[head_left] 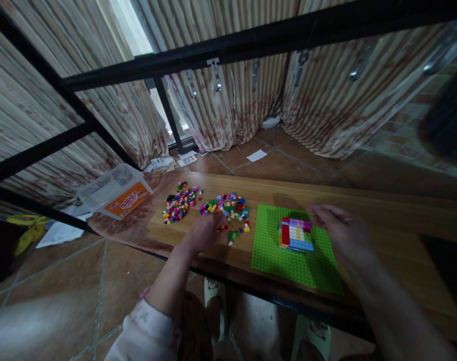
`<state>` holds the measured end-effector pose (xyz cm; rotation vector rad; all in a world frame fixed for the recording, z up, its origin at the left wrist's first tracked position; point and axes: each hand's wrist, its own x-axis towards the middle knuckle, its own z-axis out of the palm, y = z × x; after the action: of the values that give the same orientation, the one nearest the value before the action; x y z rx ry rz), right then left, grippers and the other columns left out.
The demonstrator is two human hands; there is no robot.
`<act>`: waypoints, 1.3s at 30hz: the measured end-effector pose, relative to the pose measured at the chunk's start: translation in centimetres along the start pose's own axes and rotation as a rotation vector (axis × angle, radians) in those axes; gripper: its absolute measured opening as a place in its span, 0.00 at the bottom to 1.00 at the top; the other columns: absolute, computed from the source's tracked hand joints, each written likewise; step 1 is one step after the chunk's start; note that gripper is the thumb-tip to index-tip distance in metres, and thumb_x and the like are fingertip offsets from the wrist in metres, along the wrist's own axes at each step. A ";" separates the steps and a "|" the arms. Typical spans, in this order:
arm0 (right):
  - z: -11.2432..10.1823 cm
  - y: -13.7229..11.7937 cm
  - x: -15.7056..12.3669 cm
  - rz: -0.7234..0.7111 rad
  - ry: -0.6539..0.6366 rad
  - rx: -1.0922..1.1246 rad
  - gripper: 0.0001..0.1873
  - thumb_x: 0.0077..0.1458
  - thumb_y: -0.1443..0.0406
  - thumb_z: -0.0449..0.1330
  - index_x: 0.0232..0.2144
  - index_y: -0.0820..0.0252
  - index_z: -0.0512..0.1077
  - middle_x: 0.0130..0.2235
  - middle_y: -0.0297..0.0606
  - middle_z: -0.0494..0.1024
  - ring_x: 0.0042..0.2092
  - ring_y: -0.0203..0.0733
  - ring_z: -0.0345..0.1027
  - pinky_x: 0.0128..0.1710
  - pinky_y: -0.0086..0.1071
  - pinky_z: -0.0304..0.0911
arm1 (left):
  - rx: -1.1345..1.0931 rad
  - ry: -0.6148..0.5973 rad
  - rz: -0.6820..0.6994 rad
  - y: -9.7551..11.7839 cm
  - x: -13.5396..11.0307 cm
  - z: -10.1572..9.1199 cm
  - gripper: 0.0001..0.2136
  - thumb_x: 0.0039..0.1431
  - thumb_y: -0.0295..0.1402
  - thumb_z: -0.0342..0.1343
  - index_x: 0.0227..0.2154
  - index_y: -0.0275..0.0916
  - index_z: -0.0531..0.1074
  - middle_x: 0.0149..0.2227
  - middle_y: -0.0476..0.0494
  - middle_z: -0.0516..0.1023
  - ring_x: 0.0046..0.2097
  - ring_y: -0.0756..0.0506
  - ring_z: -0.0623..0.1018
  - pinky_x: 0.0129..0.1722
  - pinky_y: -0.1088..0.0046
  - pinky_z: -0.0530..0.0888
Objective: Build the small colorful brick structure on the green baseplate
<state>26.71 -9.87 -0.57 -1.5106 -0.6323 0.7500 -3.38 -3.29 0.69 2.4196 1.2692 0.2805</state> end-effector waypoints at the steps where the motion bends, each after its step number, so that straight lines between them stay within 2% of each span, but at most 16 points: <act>1: 0.1 0.0 -0.1 -0.011 -0.011 -0.012 0.11 0.40 0.57 0.67 0.26 0.56 0.78 0.32 0.38 0.81 0.34 0.41 0.74 0.35 0.34 0.69 | -0.052 0.033 0.004 0.1 0.1 -0.1 0.02 0.52 0.28 0.57 0.29 0.38 0.74 0.32 0.46 0.77 0.32 0.48 0.75 0.33 0.76 0.68; 6: 0.5 -0.4 -0.8 -0.138 -0.056 -0.114 0.13 0.43 0.55 0.66 0.29 0.56 0.79 0.31 0.38 0.81 0.33 0.42 0.73 0.34 0.35 0.67 | -0.367 0.052 0.044 2.0 0.9 0.6 0.05 0.56 0.31 0.55 0.33 0.37 0.74 0.26 0.50 0.75 0.26 0.52 0.72 0.26 0.79 0.66; 10: 0.2 -1.0 -0.6 -0.222 -0.002 -0.122 0.12 0.44 0.55 0.65 0.28 0.57 0.79 0.30 0.38 0.81 0.32 0.43 0.73 0.35 0.36 0.67 | -0.522 0.117 0.043 4.6 2.0 2.6 0.02 0.53 0.28 0.56 0.30 0.37 0.72 0.28 0.48 0.77 0.28 0.51 0.74 0.28 0.78 0.69; 14: -0.4 -0.9 0.0 -0.197 0.038 -0.067 0.12 0.43 0.55 0.66 0.28 0.57 0.79 0.29 0.37 0.81 0.32 0.42 0.73 0.36 0.37 0.66 | -0.639 0.143 0.080 6.6 3.1 4.2 0.05 0.50 0.23 0.54 0.29 0.37 0.72 0.28 0.49 0.77 0.30 0.50 0.76 0.30 0.78 0.71; 18: -0.6 -0.5 0.1 -0.167 0.004 -0.027 0.12 0.43 0.55 0.66 0.27 0.56 0.78 0.29 0.37 0.81 0.32 0.42 0.73 0.36 0.38 0.67 | -0.720 0.173 0.072 7.9 4.0 4.9 0.07 0.50 0.21 0.53 0.30 0.37 0.72 0.28 0.50 0.75 0.30 0.51 0.75 0.30 0.79 0.70; 22: -0.6 -0.4 -0.1 -0.162 -0.034 -0.086 0.11 0.43 0.56 0.66 0.28 0.55 0.78 0.30 0.37 0.81 0.32 0.43 0.73 0.35 0.38 0.67 | -0.717 0.222 0.076 8.6 4.6 5.5 0.08 0.52 0.22 0.54 0.33 0.37 0.75 0.32 0.48 0.79 0.34 0.49 0.77 0.36 0.76 0.73; 27: -0.7 0.1 0.2 -0.193 -0.057 -0.135 0.12 0.45 0.55 0.65 0.28 0.57 0.79 0.30 0.39 0.82 0.31 0.43 0.73 0.35 0.38 0.66 | -0.608 0.277 0.082 9.3 4.9 5.7 0.09 0.57 0.24 0.53 0.35 0.38 0.78 0.35 0.45 0.79 0.35 0.48 0.77 0.37 0.73 0.73; 32: -0.8 0.6 0.3 -0.210 -0.086 -0.174 0.12 0.47 0.56 0.64 0.29 0.57 0.79 0.32 0.39 0.82 0.35 0.44 0.74 0.39 0.38 0.66 | -0.541 0.278 0.172 9.8 5.1 5.7 0.09 0.58 0.23 0.53 0.34 0.40 0.78 0.38 0.45 0.79 0.41 0.47 0.77 0.44 0.71 0.73; 36: -0.8 0.9 0.3 -0.233 -0.125 -0.214 0.13 0.49 0.55 0.62 0.31 0.57 0.79 0.33 0.39 0.82 0.35 0.44 0.74 0.38 0.38 0.66 | -0.556 0.270 0.166 10.1 5.5 6.5 0.10 0.57 0.24 0.55 0.39 0.41 0.77 0.39 0.46 0.80 0.40 0.47 0.78 0.45 0.70 0.74; 39: -0.8 1.1 0.4 -0.243 -0.153 -0.260 0.13 0.50 0.55 0.61 0.31 0.57 0.79 0.33 0.39 0.82 0.35 0.44 0.74 0.39 0.38 0.66 | -0.560 0.270 0.163 10.2 5.7 7.0 0.09 0.56 0.24 0.56 0.37 0.41 0.77 0.38 0.46 0.80 0.40 0.47 0.78 0.45 0.70 0.74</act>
<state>27.54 -10.22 -1.70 -1.5840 -1.0413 0.6170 9.90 -5.53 -1.30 2.0372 0.9283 0.9045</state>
